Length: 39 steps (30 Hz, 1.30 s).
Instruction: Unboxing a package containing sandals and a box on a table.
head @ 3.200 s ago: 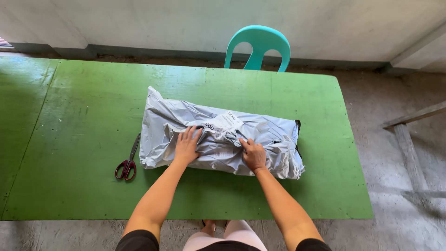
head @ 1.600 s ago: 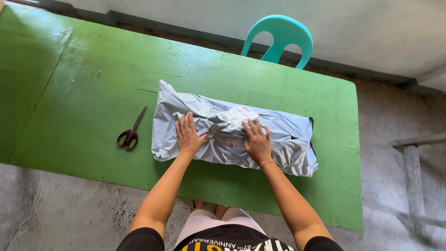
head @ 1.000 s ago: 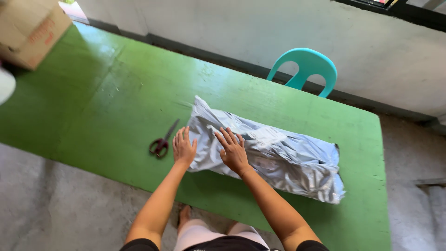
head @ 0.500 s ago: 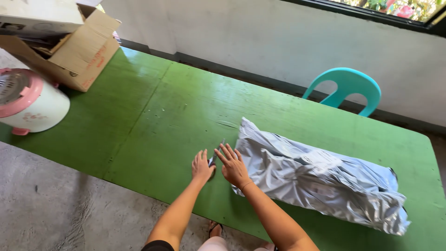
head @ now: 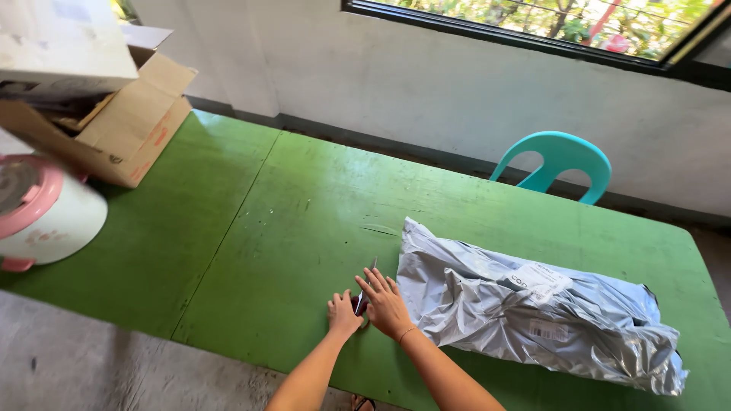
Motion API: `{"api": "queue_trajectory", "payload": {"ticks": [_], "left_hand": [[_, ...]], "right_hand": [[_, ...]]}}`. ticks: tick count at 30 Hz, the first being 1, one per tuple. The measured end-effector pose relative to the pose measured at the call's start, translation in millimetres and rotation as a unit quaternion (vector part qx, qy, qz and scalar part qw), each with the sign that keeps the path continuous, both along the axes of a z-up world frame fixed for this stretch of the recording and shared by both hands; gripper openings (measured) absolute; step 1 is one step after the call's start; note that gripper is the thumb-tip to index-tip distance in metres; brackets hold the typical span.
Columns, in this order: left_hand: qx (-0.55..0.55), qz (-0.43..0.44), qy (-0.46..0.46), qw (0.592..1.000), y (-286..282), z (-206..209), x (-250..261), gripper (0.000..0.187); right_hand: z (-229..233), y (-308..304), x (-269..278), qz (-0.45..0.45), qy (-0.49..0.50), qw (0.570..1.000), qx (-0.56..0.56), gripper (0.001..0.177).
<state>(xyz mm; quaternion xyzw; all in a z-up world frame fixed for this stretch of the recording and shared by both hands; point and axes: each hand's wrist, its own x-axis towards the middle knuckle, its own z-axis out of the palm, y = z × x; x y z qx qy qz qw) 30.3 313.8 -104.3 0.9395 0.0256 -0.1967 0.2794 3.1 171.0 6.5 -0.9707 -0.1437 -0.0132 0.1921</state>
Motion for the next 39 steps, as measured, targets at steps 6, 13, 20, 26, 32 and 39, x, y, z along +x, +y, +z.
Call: {"api": "queue_trajectory", "payload": {"ticks": [6,13,20,26,32,39], "left_hand": [[-0.082,0.046,0.005,0.996,-6,-33,19,0.051],[-0.168,0.007,-0.101,0.981,-44,30,86,0.049],[-0.303,-0.259,-0.175,0.900,-145,129,85,0.048],[-0.316,-0.398,-0.176,0.843,-224,134,57,0.038],[-0.306,-0.497,-0.157,0.797,-273,121,33,0.029],[-0.268,-0.635,-0.037,0.724,-311,144,13,0.053]], "right_hand": [[6,-17,-8,-0.043,-0.019,0.998,0.051,0.073],[19,-60,-10,-0.204,-0.076,0.954,0.208,0.034],[20,-117,-14,-0.355,-0.098,0.810,0.457,0.027],[8,-154,-50,-0.469,-0.075,0.660,0.582,0.030],[-34,-188,-71,-0.484,-0.089,0.544,0.680,0.030],[-117,-230,-92,-0.533,-0.102,0.393,0.742,0.032]]}}
